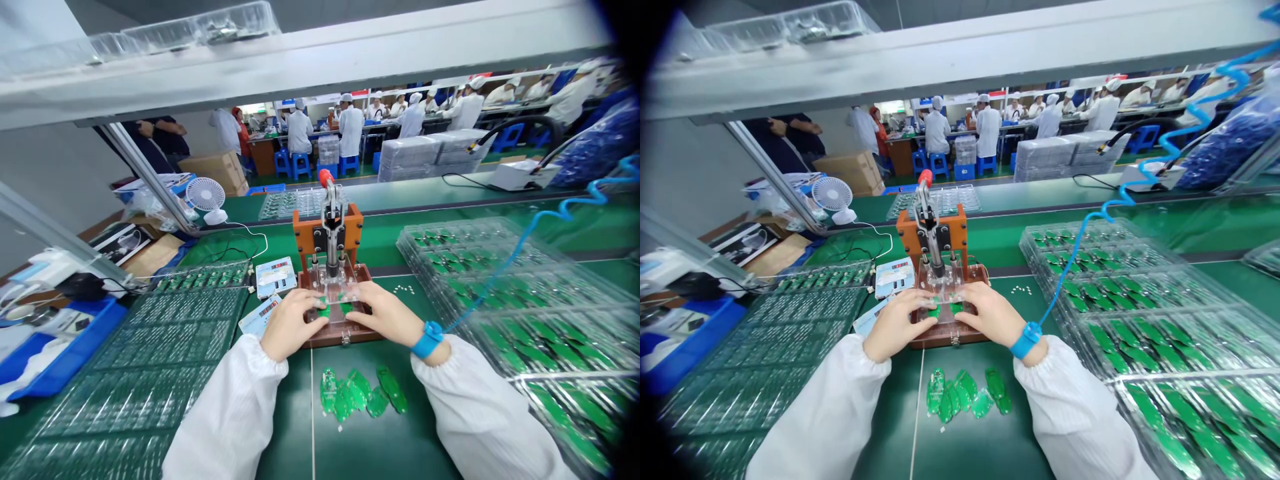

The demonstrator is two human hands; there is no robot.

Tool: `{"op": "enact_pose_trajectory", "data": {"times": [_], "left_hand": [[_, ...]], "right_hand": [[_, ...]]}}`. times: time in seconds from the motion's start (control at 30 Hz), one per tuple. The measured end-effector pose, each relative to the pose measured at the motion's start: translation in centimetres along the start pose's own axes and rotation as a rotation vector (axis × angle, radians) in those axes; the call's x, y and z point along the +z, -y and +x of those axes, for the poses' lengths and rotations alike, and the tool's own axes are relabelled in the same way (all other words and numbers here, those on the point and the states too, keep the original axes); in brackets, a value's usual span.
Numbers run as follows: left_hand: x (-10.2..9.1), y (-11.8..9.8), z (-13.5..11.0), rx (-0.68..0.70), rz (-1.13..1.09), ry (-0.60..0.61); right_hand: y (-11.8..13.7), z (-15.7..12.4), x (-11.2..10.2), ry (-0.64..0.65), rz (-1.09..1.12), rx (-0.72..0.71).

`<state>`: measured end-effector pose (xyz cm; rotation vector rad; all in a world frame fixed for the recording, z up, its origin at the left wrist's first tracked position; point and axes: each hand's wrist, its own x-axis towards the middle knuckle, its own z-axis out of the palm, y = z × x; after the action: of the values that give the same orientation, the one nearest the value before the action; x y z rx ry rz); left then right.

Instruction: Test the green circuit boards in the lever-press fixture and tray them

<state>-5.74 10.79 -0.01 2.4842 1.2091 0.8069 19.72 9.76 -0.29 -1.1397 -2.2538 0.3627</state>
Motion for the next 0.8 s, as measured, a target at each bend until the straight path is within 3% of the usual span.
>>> {"op": "enact_pose_trajectory", "data": {"times": [0.4, 0.8], "left_hand": [[0.0, 0.2, 0.1, 0.004, -0.045, 0.058], [2.4, -0.2, -1.8, 0.023, -0.153, -0.163]], "right_hand": [[0.3, 0.0, -0.5, 0.046, -0.018, -0.023], [0.3, -0.1, -0.3, 0.030, -0.040, -0.013]]}}
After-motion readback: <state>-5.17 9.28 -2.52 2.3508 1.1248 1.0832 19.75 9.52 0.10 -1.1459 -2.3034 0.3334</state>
